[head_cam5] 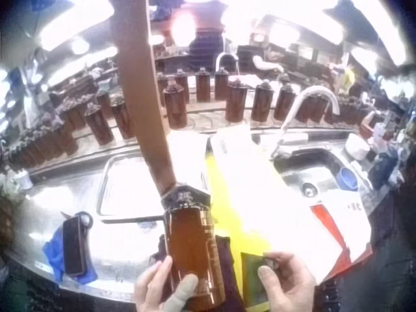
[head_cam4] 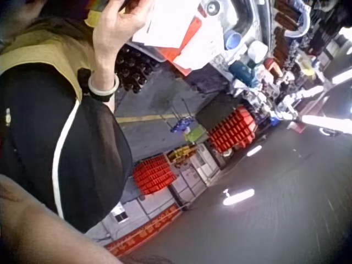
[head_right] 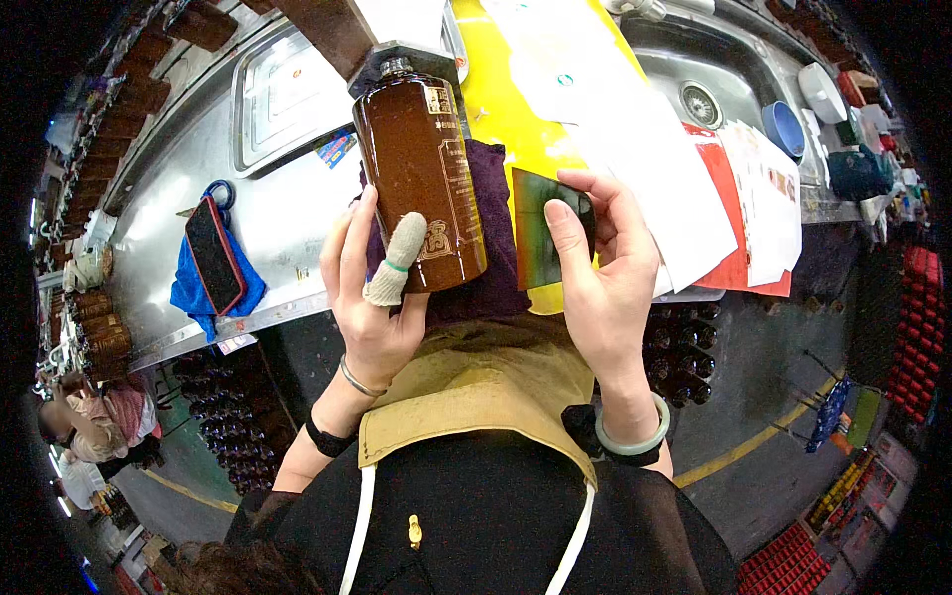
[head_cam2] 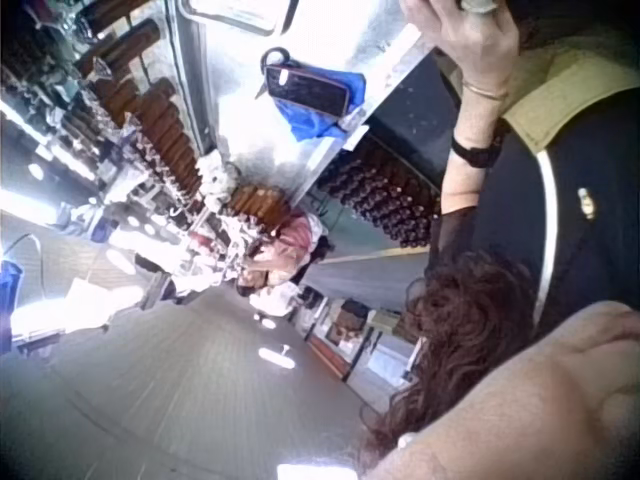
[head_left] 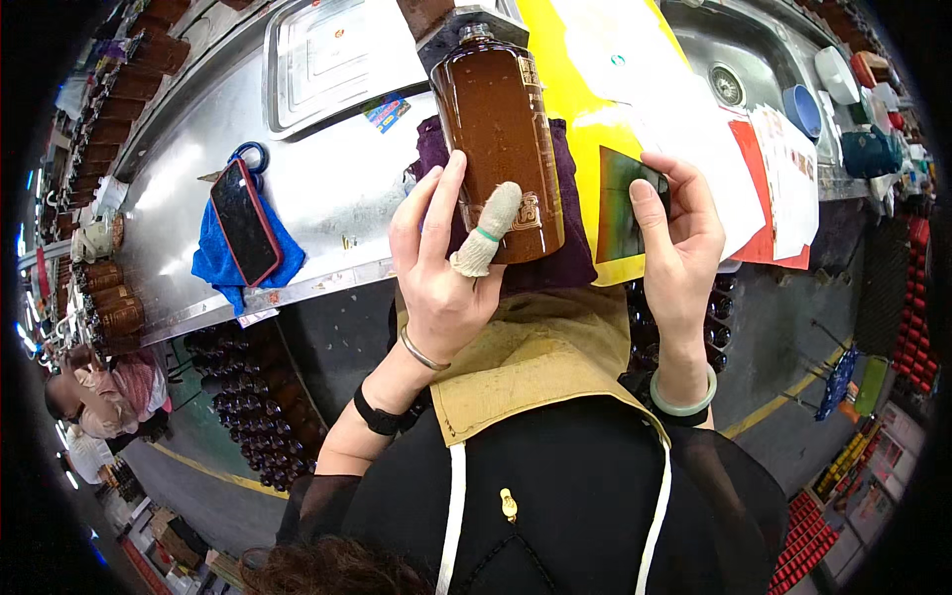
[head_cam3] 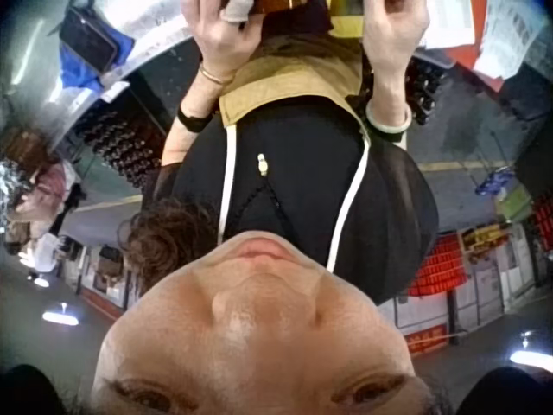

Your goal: Applying adhesive labels to bottles and using a tool to smooth them out.

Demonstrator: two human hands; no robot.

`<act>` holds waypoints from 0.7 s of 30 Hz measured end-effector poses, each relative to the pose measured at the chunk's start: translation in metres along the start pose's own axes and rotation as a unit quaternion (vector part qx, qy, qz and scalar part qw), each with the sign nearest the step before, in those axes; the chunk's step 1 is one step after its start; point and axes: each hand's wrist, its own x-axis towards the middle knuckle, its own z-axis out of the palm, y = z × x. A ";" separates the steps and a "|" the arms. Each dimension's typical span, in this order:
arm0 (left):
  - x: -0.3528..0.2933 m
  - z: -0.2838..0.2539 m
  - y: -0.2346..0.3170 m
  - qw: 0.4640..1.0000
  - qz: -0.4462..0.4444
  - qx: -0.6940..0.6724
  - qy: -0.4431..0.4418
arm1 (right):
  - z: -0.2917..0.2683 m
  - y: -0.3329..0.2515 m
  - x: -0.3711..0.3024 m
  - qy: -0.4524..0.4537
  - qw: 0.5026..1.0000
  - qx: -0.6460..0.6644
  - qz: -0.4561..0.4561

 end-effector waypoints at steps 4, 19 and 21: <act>0.008 -0.001 0.009 0.999 0.005 0.024 -0.024 | 0.012 0.001 0.004 0.012 0.997 0.002 -0.070; -0.004 0.017 -0.010 0.971 -0.134 -0.186 0.062 | 0.007 -0.024 0.013 -0.172 0.842 -0.239 -0.451; -0.002 0.011 -0.008 0.981 -0.088 -0.151 0.078 | 0.005 -0.016 0.026 -0.101 0.837 -0.274 -0.462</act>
